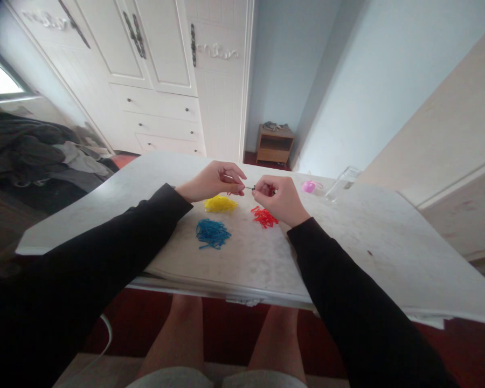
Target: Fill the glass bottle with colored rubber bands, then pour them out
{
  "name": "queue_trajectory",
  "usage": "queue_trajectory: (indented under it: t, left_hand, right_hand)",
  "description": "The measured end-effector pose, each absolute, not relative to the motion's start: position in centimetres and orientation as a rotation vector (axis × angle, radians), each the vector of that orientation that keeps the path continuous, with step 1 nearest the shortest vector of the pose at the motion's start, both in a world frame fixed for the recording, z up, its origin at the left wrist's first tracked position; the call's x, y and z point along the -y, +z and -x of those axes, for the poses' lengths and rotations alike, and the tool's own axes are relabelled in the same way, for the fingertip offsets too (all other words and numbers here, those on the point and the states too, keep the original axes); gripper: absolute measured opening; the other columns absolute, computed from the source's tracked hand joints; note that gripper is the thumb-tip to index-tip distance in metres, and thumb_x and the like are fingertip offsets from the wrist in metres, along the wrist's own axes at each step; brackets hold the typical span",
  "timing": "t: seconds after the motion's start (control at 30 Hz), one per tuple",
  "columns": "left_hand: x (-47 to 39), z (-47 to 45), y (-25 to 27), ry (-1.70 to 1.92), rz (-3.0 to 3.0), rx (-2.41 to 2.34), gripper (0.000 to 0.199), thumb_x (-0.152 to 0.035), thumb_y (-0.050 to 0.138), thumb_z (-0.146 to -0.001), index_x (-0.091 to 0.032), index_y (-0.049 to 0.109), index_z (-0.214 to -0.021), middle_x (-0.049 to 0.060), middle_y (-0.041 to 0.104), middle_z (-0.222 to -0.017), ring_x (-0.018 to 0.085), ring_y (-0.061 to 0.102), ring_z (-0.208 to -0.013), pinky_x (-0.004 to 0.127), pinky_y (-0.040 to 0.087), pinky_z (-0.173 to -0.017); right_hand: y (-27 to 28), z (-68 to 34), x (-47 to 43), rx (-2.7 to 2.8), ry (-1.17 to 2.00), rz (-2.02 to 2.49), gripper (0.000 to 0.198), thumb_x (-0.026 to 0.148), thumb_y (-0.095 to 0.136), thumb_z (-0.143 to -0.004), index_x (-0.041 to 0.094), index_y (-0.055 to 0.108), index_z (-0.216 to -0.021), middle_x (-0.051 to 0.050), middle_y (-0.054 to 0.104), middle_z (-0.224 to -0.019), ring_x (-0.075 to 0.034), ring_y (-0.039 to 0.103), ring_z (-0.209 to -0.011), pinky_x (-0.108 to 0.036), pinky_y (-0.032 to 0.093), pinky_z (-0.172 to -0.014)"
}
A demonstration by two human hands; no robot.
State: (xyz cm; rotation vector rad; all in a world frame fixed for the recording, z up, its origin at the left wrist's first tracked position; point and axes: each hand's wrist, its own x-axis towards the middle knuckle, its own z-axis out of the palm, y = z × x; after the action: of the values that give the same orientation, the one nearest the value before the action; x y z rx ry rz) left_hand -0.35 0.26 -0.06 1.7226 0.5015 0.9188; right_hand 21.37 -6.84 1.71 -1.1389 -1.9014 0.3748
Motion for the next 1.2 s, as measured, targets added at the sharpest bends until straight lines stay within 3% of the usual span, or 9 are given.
queue_trajectory:
  t: [0.2,0.5,0.73,0.93,1.2]
  left_hand:
    - [-0.3,0.4,0.0,0.943,-1.736,-0.5,0.03,-0.022,0.091,-0.075,-0.012,0.069,-0.093,0.003,0.076,-0.073,0.018,0.08,-0.074,0.028,0.065,-0.072]
    - [-0.3,0.4,0.2,0.945,-1.714,-0.543,0.029,-0.022,0.091,-0.073,-0.012,0.069,-0.09,0.003,0.075,-0.072,0.019,0.08,-0.076,0.027,0.065,-0.071]
    - [-0.2,0.4,0.2,0.938,-1.675,-0.533,0.031,-0.021,0.093,-0.071,-0.012,0.069,-0.089,0.002,0.075,-0.071,0.019,0.08,-0.074,0.027,0.066,-0.071]
    - [-0.4,0.4,0.1,0.953,-1.663,-0.537,0.033,-0.024,0.095,-0.071,-0.011,0.07,-0.089,0.003,0.075,-0.073,0.02,0.081,-0.076,0.028,0.067,-0.072]
    - [-0.5,0.3,-0.2,0.961,-1.681,-0.548,0.034,-0.025,0.095,-0.07,-0.011,0.07,-0.088,0.004,0.077,-0.076,0.017,0.079,-0.073,0.027,0.067,-0.069]
  right_hand:
    - [1.2,-23.7,4.7,1.678,0.28,1.359,0.016,0.025,0.067,-0.073,0.02,0.061,-0.06,0.002,0.056,-0.056,-0.013,0.047,-0.055,-0.029,0.034,-0.057]
    - [-0.8,-25.8,2.8,1.665,0.085,1.671,0.012,0.023,0.066,-0.072,0.02,0.064,-0.061,-0.002,0.065,-0.06,-0.018,0.057,-0.062,-0.032,0.039,-0.064]
    - [-1.2,-25.8,2.7,1.72,0.197,1.888,0.014,0.026,0.067,-0.074,0.02,0.067,-0.062,-0.002,0.064,-0.06,-0.019,0.059,-0.065,-0.032,0.037,-0.063]
    - [-0.2,-24.5,3.5,1.807,0.205,1.595,0.02,0.027,0.064,-0.076,0.019,0.061,-0.058,-0.002,0.063,-0.059,-0.016,0.054,-0.061,-0.031,0.037,-0.063]
    - [0.1,-20.8,5.9,2.01,0.527,1.214,0.035,0.049,0.068,-0.086,0.017,0.073,-0.072,-0.001,0.062,-0.062,-0.013,0.046,-0.058,-0.029,0.034,-0.057]
